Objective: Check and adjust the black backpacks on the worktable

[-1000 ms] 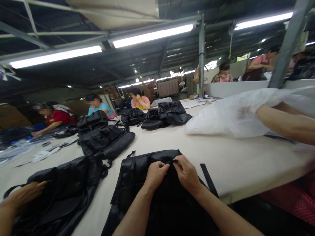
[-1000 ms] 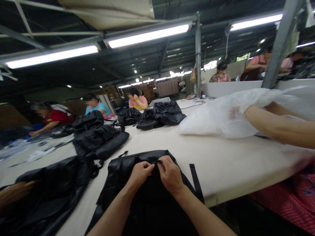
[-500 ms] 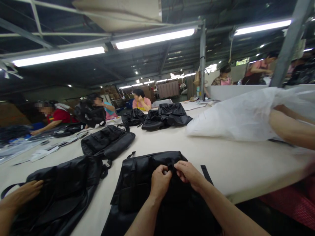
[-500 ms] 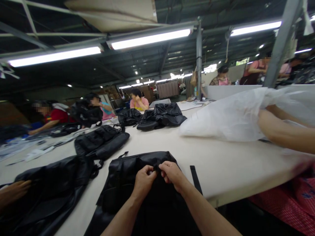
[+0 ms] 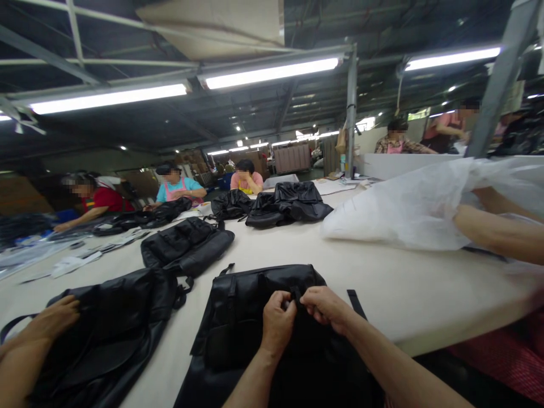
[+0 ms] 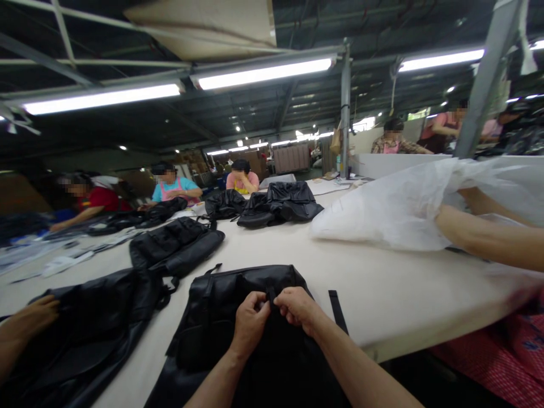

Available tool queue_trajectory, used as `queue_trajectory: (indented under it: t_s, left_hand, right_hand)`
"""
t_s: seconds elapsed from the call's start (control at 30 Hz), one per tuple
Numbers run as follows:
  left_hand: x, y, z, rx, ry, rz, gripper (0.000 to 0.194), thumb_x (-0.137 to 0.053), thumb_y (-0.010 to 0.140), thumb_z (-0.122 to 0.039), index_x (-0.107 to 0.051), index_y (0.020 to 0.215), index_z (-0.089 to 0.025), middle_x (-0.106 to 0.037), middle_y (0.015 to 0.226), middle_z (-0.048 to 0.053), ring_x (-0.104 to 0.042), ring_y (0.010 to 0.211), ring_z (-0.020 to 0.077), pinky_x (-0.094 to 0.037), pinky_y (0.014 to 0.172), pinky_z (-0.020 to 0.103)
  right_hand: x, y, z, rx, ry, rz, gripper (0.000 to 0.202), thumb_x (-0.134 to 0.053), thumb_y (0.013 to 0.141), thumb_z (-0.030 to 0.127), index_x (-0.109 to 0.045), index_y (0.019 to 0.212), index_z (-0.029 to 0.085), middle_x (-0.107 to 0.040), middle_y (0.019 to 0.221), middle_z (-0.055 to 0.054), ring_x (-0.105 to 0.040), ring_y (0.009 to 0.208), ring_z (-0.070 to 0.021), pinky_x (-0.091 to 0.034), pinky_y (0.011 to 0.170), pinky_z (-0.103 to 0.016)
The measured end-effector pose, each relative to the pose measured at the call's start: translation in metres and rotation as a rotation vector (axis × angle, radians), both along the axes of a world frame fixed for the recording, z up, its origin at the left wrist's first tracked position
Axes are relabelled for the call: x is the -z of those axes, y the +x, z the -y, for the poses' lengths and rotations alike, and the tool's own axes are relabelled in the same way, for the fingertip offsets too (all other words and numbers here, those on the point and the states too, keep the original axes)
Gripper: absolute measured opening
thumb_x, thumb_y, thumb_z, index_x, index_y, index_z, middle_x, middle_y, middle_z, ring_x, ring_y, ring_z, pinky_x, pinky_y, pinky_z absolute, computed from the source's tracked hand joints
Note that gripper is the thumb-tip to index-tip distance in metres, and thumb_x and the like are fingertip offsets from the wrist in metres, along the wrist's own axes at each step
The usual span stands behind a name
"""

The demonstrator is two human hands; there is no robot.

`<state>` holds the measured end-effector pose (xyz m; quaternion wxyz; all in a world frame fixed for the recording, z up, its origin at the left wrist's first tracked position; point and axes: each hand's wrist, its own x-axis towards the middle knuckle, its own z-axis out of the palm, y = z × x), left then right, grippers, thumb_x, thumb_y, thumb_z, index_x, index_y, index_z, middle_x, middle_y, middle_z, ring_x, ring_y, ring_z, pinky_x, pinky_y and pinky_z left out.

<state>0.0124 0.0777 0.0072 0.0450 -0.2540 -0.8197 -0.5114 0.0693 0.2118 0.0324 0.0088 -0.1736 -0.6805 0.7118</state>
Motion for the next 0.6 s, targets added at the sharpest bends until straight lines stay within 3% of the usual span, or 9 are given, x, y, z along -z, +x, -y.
queue_trajectory:
  t_s: [0.2,0.6]
  left_hand:
    - [0.006,-0.002,-0.001,0.012,0.032,-0.045,0.014,-0.051,0.077,-0.028,-0.056,0.068,-0.017,-0.049,0.064,-0.003,-0.046,0.061,0.0114,-0.034,0.059,0.023]
    - [0.010,-0.001,0.000,0.008,0.025,-0.075,0.010,-0.052,0.075,-0.025,-0.056,0.069,-0.018,-0.050,0.064,-0.003,-0.047,0.060,0.0112,-0.034,0.060,0.023]
  right_hand:
    - [0.001,-0.002,0.004,0.043,0.032,-0.006,0.023,-0.050,0.078,0.028,-0.044,0.059,0.017,-0.046,0.047,0.006,-0.033,0.029,-0.0035,-0.013,0.030,-0.016]
    - [0.009,0.005,0.007,0.031,0.126,-0.016,0.021,-0.051,0.078,0.023,-0.047,0.059,0.016,-0.049,0.048,0.005,-0.039,0.032,-0.0036,-0.020,0.033,-0.015]
